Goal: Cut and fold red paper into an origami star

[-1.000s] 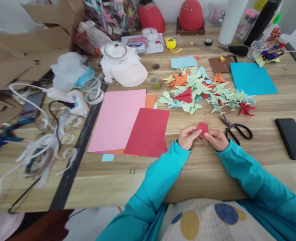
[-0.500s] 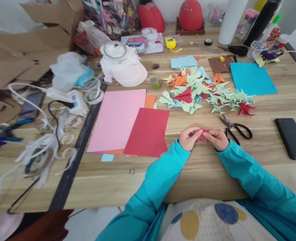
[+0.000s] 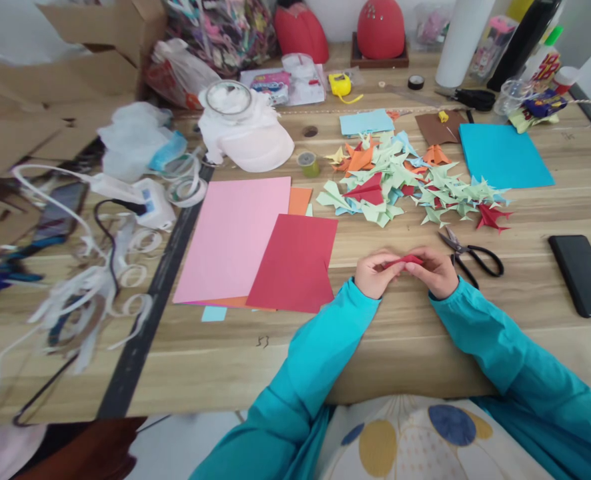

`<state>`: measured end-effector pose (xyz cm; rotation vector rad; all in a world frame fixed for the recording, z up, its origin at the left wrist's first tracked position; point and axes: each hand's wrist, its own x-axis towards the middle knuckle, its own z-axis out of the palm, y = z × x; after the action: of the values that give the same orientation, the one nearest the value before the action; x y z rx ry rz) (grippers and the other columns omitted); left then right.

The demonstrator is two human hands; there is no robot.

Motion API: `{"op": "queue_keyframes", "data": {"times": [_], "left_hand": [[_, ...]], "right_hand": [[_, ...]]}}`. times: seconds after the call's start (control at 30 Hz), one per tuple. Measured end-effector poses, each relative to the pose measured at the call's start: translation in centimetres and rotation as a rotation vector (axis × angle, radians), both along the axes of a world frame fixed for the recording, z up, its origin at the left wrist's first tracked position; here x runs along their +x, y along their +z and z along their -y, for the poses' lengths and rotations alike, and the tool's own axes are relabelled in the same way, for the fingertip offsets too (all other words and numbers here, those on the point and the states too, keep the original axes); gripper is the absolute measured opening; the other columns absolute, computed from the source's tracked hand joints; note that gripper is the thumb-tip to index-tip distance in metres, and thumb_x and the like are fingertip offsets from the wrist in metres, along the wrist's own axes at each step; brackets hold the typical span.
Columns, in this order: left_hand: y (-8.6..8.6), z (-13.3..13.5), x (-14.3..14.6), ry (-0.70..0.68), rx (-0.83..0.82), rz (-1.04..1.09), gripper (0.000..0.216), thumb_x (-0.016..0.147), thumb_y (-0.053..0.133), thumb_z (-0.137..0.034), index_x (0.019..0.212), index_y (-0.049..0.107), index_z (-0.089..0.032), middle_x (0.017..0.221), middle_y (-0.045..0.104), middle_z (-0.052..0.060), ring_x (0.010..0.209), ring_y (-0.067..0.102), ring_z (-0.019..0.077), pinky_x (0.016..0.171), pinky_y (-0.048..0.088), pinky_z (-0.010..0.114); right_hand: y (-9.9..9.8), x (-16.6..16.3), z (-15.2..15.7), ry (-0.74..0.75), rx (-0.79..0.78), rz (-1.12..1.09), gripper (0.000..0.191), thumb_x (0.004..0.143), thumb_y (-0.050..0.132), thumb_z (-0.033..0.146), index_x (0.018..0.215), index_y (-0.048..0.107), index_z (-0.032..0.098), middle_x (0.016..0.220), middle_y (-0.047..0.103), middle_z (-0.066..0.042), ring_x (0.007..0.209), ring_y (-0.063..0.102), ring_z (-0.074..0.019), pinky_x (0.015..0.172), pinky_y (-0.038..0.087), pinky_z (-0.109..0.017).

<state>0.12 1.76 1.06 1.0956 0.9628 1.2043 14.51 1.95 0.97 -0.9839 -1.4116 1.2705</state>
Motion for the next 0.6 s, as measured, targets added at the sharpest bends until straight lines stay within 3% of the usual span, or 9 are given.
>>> {"op": "queue_keyframes", "data": {"times": [0.13,0.33,0.6], "left_hand": [[-0.27,0.05,0.09,0.011,0.079,-0.061,0.015,0.061,0.071,-0.025,0.068,0.067,-0.013,0.065,0.055,0.001,0.051,0.052,0.0069,0.044,0.045,0.019],[-0.04,-0.10,-0.19,0.020,0.061,-0.003,0.015,0.062,0.070,-0.025,0.072,0.069,-0.014,0.070,0.057,0.002,0.054,0.055,0.0077,0.048,0.049,0.020],[-0.19,0.00,-0.19,0.005,0.110,-0.016,0.012,0.063,0.070,-0.023,0.071,0.069,-0.015,0.069,0.056,0.001,0.052,0.055,0.0070,0.047,0.048,0.020]], "right_hand": [[0.09,0.15,-0.35,-0.040,0.067,0.006,0.008,0.070,0.067,0.024,0.076,0.068,0.020,0.072,0.062,-0.004,0.064,0.056,-0.0129,0.056,0.047,-0.026],[0.42,0.29,-0.65,-0.048,0.045,-0.067,0.006,0.068,0.068,0.022,0.074,0.070,0.022,0.070,0.063,-0.003,0.062,0.057,-0.0130,0.057,0.047,-0.027],[0.74,0.23,-0.62,-0.035,0.022,-0.059,0.011,0.064,0.071,0.030,0.065,0.067,0.020,0.064,0.062,-0.003,0.062,0.056,-0.0144,0.058,0.047,-0.030]]}}
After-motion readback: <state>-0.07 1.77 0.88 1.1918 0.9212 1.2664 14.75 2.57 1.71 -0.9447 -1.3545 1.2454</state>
